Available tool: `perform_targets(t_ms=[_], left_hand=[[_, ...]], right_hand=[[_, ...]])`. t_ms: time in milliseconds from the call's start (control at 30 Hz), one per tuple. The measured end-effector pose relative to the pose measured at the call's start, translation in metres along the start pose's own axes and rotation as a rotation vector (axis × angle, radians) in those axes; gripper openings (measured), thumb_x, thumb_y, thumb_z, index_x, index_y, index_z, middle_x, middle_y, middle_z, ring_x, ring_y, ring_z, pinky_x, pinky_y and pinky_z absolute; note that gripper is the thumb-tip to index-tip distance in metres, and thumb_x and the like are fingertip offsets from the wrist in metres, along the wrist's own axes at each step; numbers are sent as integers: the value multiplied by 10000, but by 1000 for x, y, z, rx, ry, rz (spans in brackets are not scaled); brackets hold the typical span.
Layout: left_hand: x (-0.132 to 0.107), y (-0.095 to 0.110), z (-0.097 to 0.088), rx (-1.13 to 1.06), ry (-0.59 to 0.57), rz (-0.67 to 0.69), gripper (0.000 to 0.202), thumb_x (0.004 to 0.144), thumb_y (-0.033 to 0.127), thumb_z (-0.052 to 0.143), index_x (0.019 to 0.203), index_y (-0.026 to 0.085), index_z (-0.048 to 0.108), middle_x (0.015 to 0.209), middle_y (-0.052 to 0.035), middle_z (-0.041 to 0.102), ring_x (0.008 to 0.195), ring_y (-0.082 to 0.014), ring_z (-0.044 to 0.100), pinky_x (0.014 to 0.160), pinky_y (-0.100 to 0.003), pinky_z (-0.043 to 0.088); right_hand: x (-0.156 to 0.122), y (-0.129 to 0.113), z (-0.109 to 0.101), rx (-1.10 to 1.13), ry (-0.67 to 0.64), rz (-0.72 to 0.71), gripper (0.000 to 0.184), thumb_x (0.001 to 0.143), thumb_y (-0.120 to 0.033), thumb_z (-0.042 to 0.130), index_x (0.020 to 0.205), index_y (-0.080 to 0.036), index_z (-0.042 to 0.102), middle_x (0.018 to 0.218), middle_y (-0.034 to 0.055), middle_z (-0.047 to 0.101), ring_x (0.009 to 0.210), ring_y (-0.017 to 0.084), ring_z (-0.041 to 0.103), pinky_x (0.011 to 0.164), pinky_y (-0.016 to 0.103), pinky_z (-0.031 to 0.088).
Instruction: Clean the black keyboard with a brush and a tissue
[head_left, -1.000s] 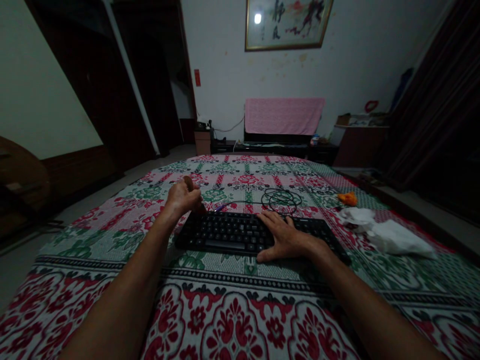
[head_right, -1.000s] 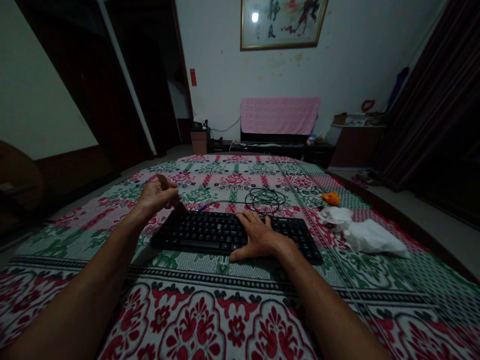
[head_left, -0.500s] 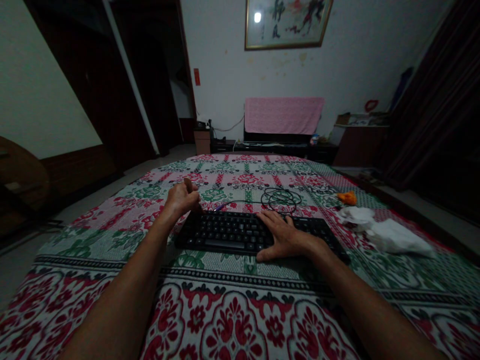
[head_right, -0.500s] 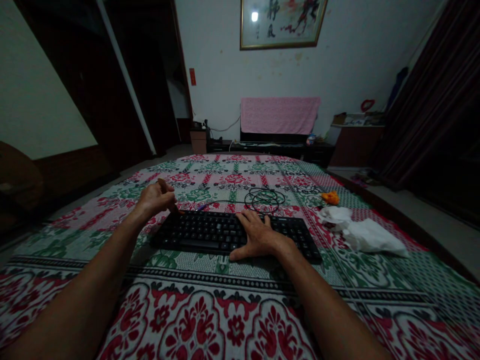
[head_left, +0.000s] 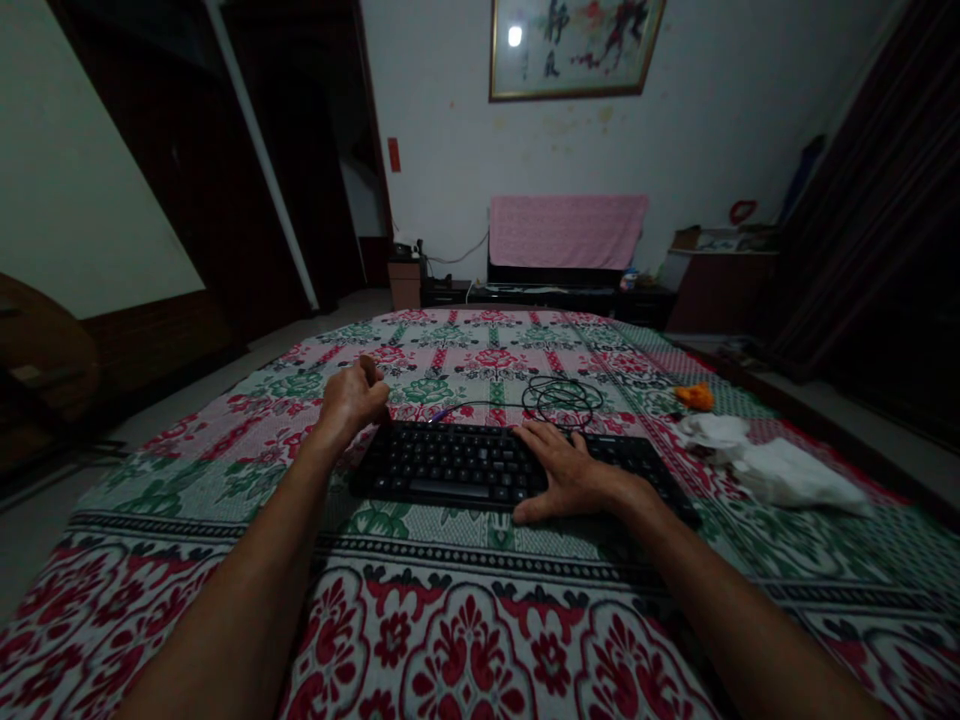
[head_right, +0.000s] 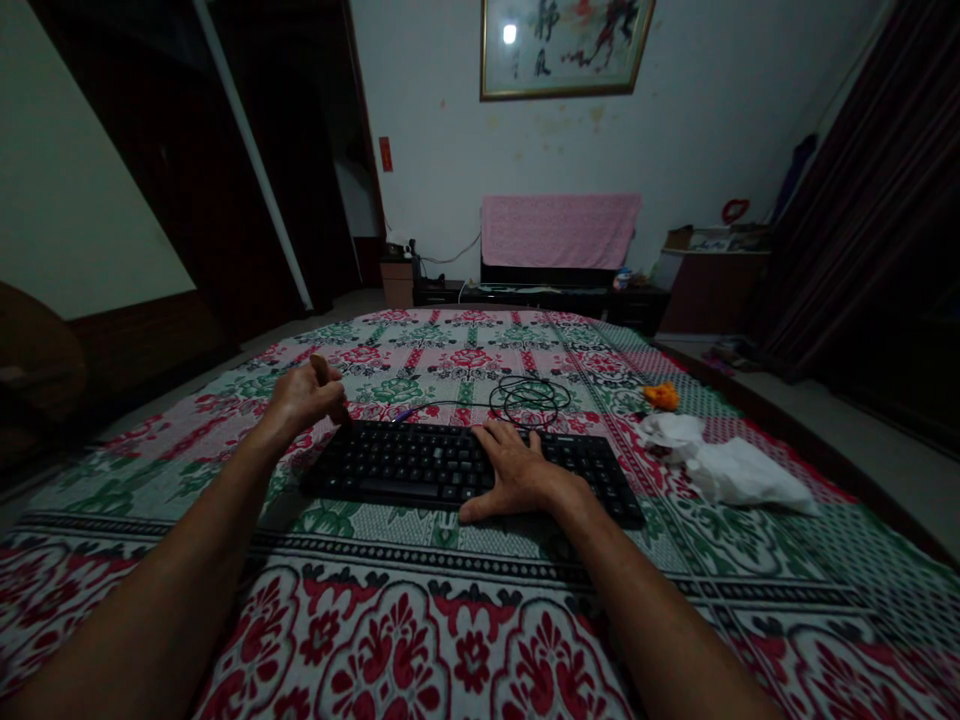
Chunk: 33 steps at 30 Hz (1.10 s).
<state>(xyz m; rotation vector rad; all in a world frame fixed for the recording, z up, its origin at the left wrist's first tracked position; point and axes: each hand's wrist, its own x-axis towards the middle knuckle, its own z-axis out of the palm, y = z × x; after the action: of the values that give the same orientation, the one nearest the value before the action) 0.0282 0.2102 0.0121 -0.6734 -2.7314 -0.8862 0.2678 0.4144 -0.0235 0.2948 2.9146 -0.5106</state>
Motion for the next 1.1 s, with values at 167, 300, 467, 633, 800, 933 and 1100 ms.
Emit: perform_targets(t_ms=[167,300,467,633,800,933,1100], left_hand=[[3,-1,-1,-246,-90,-49,368,608,185,513,970,173,583,715,-42,704,593,-188,641,546,-263,459],[-6,3,5,-252,-165,35,314,611,196,521,917,187,594,670,-20,684,585,-177,626,536,-251,450],[-21,8,-2,-78,-152,67,205,617,191,506,795,194,607,636,-14,653,663,-187,627,584,-252,442],[-31,7,-9,-55,-137,57,225,635,187,499,831,187,609,688,-15,662,726,-183,629,629,-247,447],[-34,0,-7,-85,-69,93,269,660,230,521,906,179,619,783,-32,679,773,-185,632,657,-246,466],[-32,-6,-6,-53,-22,89,303,708,291,504,957,182,638,810,-49,679,790,-201,629,677,-263,462],[-33,-6,-6,-75,-38,123,320,735,309,482,974,172,644,839,-60,682,824,-208,628,714,-264,451]], right_hand=[[2,4,2,0,8,-8,1240,506,-738,638,1469,-193,77,1529,148,33,1382,370,-43,1051,631,-38],[0,0,0,-7,8,-1,1232,511,-734,638,1468,-189,85,1528,154,38,1386,357,-34,1057,623,-25],[0,1,2,-11,27,-20,1236,502,-753,625,1467,-188,98,1525,161,57,1386,360,-23,1050,636,-6],[3,7,8,-18,49,-32,1227,502,-769,611,1467,-216,91,1528,144,63,1384,368,-9,1047,641,-14],[5,1,2,-41,3,14,1265,460,-782,623,1466,-222,96,1528,137,69,1380,382,-8,1035,659,-28],[7,-14,-7,-67,-39,104,1333,406,-754,672,1467,-215,71,1531,141,15,1380,381,-48,1020,678,-24],[12,-31,-3,0,11,102,1345,427,-761,657,1467,-214,1,1532,134,-33,1381,351,-97,1037,648,-32]])
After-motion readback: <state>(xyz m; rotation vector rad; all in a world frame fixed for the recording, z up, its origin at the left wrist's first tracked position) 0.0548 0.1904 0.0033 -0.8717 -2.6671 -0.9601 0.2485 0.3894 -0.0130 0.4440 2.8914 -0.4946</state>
